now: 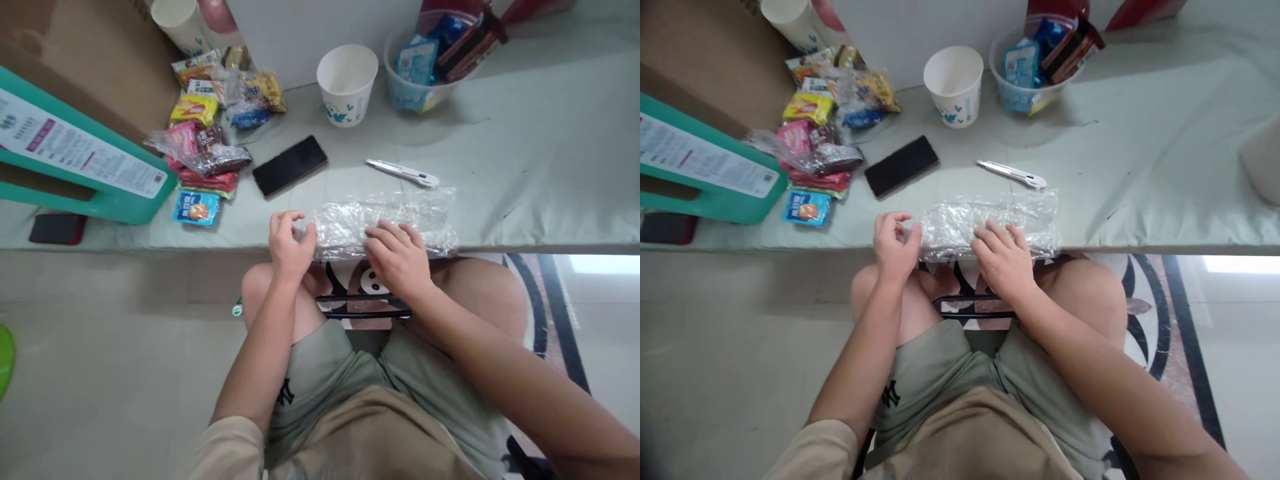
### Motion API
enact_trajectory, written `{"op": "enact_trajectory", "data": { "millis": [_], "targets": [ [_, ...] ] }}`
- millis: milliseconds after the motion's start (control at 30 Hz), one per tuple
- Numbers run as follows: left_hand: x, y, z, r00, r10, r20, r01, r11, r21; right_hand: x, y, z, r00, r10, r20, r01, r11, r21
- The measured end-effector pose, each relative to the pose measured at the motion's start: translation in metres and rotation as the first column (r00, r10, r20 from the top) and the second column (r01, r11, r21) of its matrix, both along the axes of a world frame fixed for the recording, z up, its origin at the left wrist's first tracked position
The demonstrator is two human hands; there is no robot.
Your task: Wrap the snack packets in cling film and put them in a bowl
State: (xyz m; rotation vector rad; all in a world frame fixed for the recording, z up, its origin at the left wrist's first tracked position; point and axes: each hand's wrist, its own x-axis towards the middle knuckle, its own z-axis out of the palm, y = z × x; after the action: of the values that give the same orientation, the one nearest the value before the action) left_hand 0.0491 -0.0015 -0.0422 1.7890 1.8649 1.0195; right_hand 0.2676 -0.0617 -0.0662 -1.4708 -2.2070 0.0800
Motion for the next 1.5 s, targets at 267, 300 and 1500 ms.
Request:
{"op": "enact_trajectory", "data": {
  "millis": [267,300,1500],
  "targets": [
    [-0.028,-0.022,-0.007,0.909,-0.353,0.223,0.345,0.936,0.075,0.025,-0.014,0.024,0.621,-0.020,-0.783,-0.254,0.941,-0.225],
    [-0.025,-0.025,-0.007,0.883,-0.405,0.238,0.402,0.913,0.062,0.026,-0.015,0.028,0.481,-0.086,-0.873,-0.304,0.917,-0.258],
    [0.039,0.004,0.013,0.399,0.076,0.914,0.661,0.667,-0.344,0.031,0.000,0.053,0.357,-0.577,-0.734,-0.078,0.765,-0.640]
  ]
}}
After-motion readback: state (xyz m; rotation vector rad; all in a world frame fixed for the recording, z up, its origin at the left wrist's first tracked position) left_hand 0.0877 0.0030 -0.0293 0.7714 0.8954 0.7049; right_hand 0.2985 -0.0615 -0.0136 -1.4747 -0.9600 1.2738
